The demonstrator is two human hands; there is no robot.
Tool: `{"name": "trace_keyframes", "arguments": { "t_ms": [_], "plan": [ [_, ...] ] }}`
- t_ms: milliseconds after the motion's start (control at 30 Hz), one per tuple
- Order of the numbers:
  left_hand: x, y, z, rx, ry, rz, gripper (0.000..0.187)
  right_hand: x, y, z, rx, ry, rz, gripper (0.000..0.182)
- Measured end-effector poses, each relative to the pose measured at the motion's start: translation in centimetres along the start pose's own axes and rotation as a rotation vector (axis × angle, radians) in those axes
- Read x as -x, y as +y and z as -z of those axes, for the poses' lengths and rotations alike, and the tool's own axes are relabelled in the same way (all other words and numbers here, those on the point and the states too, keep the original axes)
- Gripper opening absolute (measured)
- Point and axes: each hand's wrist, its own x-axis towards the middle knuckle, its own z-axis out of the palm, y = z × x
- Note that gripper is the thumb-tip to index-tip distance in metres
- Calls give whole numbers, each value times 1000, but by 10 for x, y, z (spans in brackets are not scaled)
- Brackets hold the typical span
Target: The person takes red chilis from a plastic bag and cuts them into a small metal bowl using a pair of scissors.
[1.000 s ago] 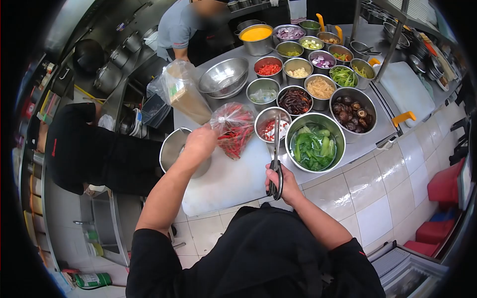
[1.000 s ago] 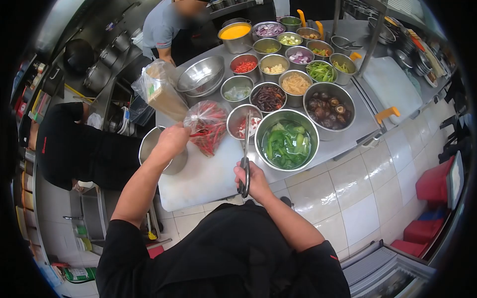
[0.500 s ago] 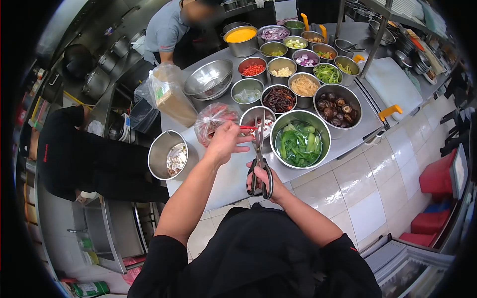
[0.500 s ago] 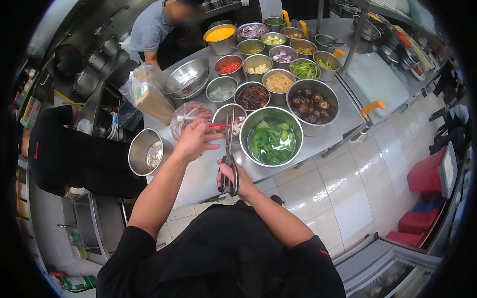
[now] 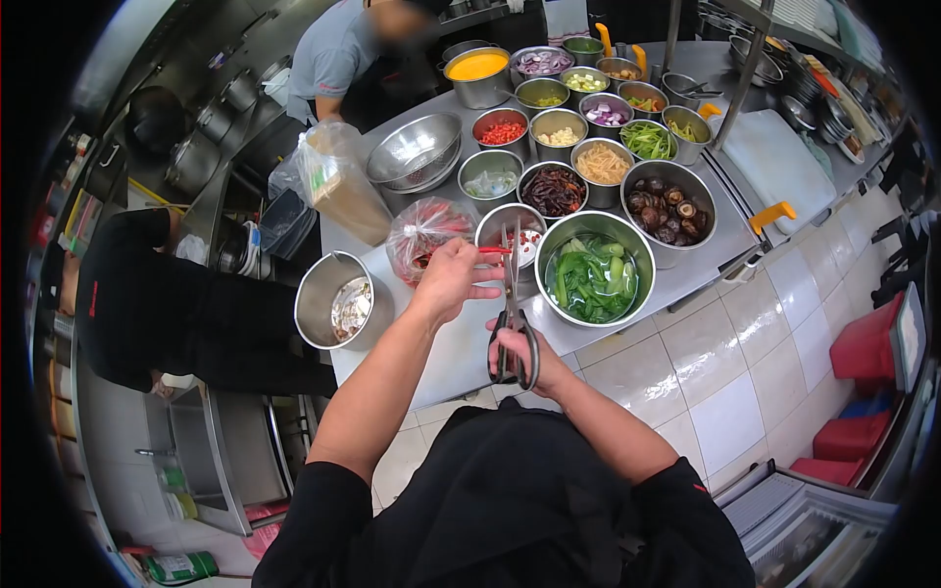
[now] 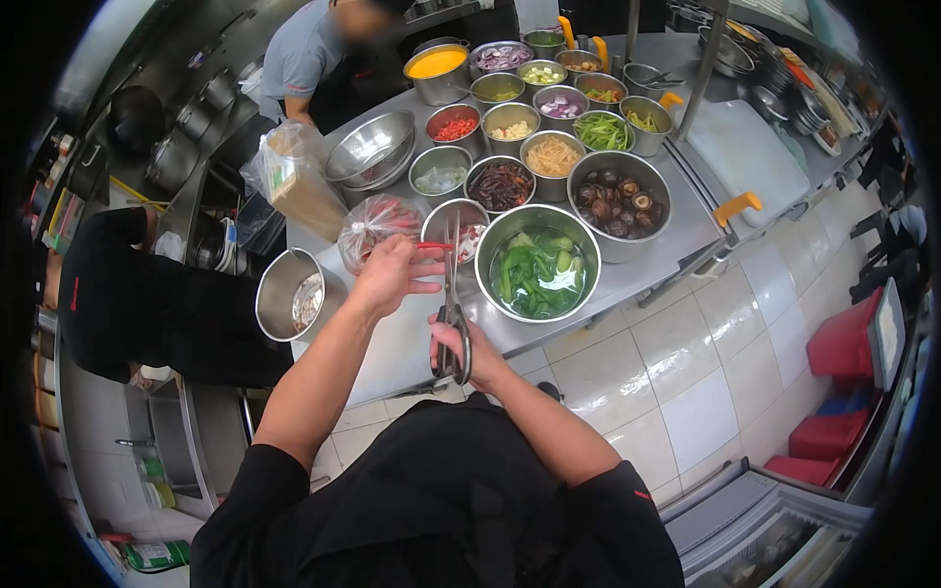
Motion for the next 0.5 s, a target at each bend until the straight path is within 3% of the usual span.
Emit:
{"name": "trace_keyframes", "arguments": {
  "t_ms": [67,200,300,500],
  "plan": [
    [0,1,-2,-14,5,0,17,-2,-1,-2,-232,29,-67,41],
    [-4,0,-4,-54,39,-6,18,-5,-6,4,93,39,-52,46],
    [-5,1,-4,-44,13,3,18,0,-7,-2,-88,16,-33,44],
    [-10,0,-8,-107,44,7,18,-2,-12,5,189,27,-71,47]
  ]
}}
